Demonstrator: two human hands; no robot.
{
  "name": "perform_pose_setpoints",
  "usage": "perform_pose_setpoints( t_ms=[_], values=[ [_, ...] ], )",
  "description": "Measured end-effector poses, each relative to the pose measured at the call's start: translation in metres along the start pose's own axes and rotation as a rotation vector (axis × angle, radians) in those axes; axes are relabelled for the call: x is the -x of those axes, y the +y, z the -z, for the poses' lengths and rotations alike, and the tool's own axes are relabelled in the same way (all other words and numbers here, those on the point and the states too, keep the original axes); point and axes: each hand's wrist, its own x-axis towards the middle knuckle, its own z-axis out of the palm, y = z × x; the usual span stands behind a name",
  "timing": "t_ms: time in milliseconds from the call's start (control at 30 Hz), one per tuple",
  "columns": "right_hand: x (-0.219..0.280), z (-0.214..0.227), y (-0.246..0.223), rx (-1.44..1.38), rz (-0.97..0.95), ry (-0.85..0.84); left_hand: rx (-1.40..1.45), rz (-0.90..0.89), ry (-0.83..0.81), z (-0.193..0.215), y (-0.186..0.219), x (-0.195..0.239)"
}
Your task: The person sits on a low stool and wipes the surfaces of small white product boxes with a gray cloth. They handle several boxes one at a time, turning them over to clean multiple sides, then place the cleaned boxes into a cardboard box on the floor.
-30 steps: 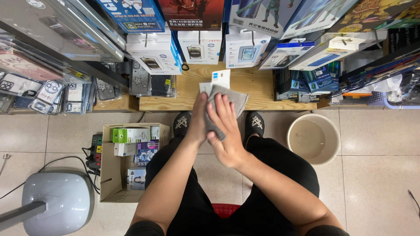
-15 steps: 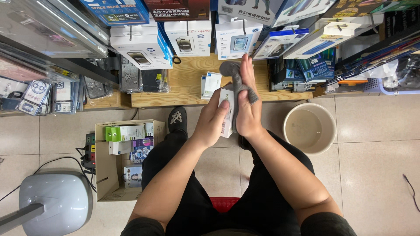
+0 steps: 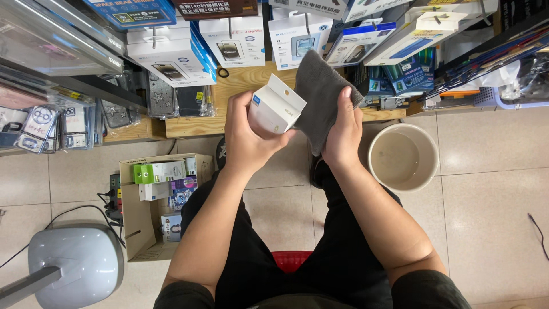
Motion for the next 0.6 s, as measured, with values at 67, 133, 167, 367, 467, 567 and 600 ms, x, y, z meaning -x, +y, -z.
perform_pose_setpoints(
  t_ms=[67, 133, 167, 367, 467, 567, 600],
  values=[
    [0.000, -0.001, 0.005, -0.157, -0.031, -0.080, -0.084, -0.032, 0.073, -0.006, -0.004, 0.003],
    [0.002, -0.004, 0.012, -0.184, -0.041, -0.108, -0.115, -0.028, 0.079, -0.012, -0.001, 0.004],
    [0.004, -0.005, 0.016, -0.212, -0.050, -0.136, -0.147, -0.026, 0.084, -0.014, 0.001, 0.005],
    [-0.012, -0.006, 0.016, -0.176, 0.044, 0.008, 0.033, -0.143, -0.104, -0.021, 0.030, 0.015],
    [-0.011, 0.010, 0.009, -0.208, 0.036, -0.036, 0.383, 0.021, -0.152, -0.025, 0.007, 0.022],
    [0.011, 0.000, 0.000, -0.209, 0.077, -0.033, 0.523, 0.056, -0.316, -0.024, 0.009, 0.013],
    [0.011, 0.006, 0.005, -0.201, 0.071, -0.031, 0.526, 0.065, -0.315, -0.023, 0.012, 0.016]
  ],
)
